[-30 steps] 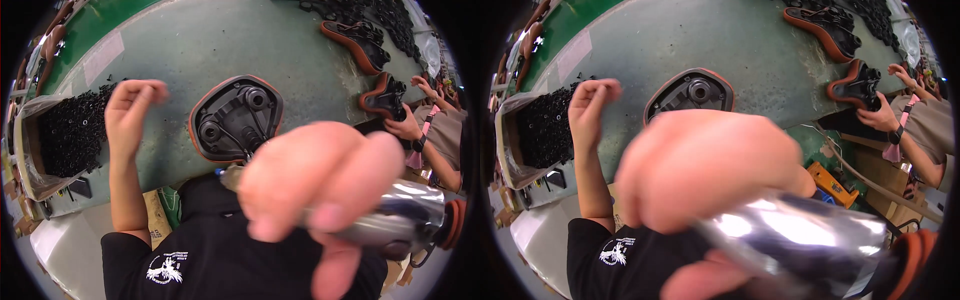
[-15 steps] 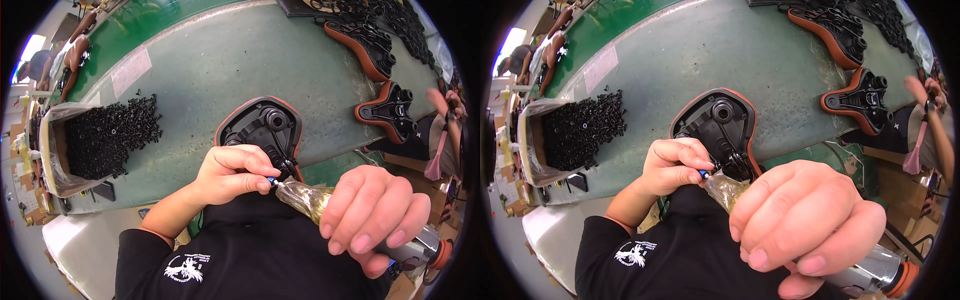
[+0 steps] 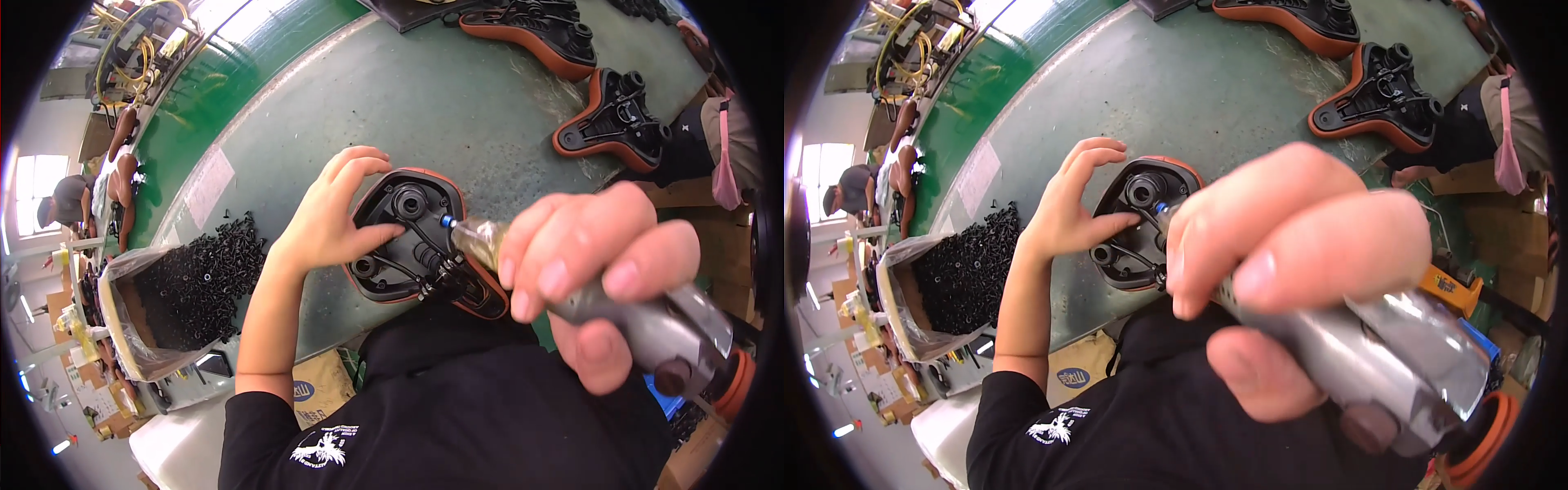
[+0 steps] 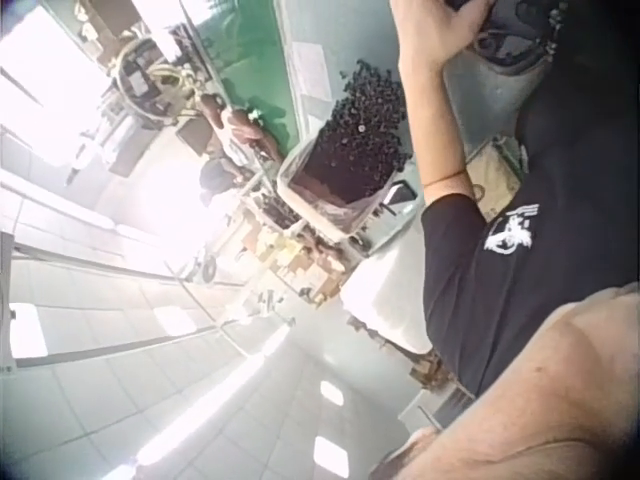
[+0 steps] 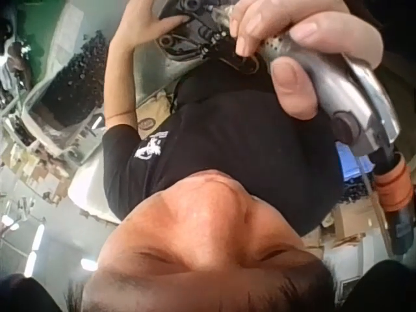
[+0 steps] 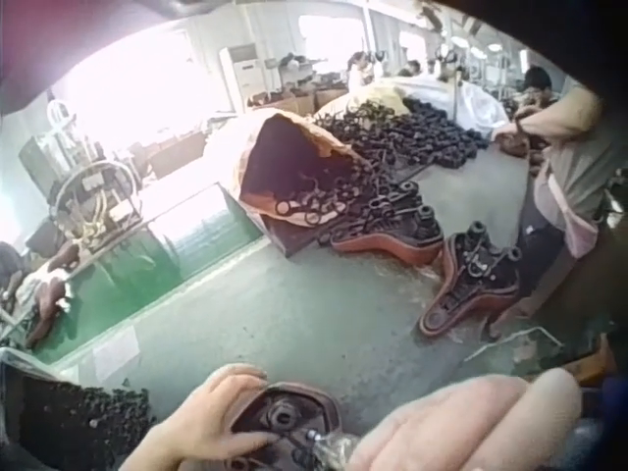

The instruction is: The recorder is assembling bicycle seats by attaching metal rails to the seat bases using an electric screwdriver and screws.

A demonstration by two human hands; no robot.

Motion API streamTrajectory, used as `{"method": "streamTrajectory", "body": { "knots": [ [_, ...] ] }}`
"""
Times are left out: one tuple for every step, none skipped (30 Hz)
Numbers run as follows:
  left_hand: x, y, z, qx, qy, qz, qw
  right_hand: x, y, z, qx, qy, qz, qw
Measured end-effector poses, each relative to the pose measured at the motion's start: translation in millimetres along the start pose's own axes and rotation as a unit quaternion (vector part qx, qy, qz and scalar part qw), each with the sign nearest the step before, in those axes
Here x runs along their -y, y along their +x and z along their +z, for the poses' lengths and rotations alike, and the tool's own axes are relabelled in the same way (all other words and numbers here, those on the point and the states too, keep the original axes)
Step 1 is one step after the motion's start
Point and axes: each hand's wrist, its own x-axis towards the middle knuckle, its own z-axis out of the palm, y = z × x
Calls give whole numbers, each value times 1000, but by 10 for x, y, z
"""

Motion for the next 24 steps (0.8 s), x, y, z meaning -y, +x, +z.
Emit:
{"method": "streamTrajectory", "body": {
  "knots": [
    [72,47,15,44,-25,1,999,-31,-6,-24,7,-1,-1,1000],
    [129,94,16,87,-50,2,995,-75,-10,-29,7,-6,-7,1000],
    [142,146,23,108,-78,-4,991,-115,-14,-8,2,9,-5,1000],
    [195,174,61,107,-80,-5,991,-155,-9,20,-1,25,-3,1000],
    [268,181,114,112,-107,20,988,-187,2,33,6,37,1,999],
    [302,221,178,116,-139,49,982,-195,0,53,-1,40,13,999],
    [320,238,245,90,-185,62,977,-205,0,65,-1,31,19,999],
    [324,223,308,85,-190,62,976,-212,11,73,0,23,25,999],
    [329,176,336,66,-210,55,974,-240,23,88,7,29,28,999],
    [335,130,365,44,-229,47,971,-268,38,97,23,26,37,999],
    [342,93,399,24,-245,29,969,-302,56,112,40,24,46,998],
    [342,63,420,12,-246,22,969,-327,72,145,51,31,51,997],
    [353,33,438,1,-254,25,967,-347,76,190,54,32,64,996],
    [365,1,456,-11,-262,26,965,-369,87,230,58,34,79,995],
    [359,-13,468,-21,-260,30,965,-377,117,242,83,21,90,992],
    [351,-25,480,-37,-263,22,964,-379,134,264,99,-2,107,989],
    [346,-39,498,-45,-260,26,964,-392,156,289,114,-20,113,987],
    [342,-60,519,-52,-256,29,965,-406,171,327,130,-37,118,984],
    [354,-69,542,-70,-252,37,965,-432,137,412,112,-44,139,983],
    [369,-97,544,-87,-253,28,963,-469,123,452,129,-36,145,980],
    [368,-125,520,-67,-263,13,963,-501,118,491,118,-45,148,981],
    [366,-132,513,-46,-273,1,961,-549,108,512,107,-56,151,981],
    [359,-130,525,-55,-280,6,958,-690,93,486,83,-21,99,991],
    [365,-158,523,-68,-282,-3,957,-700,113,513,75,-16,122,990]
  ]
}}
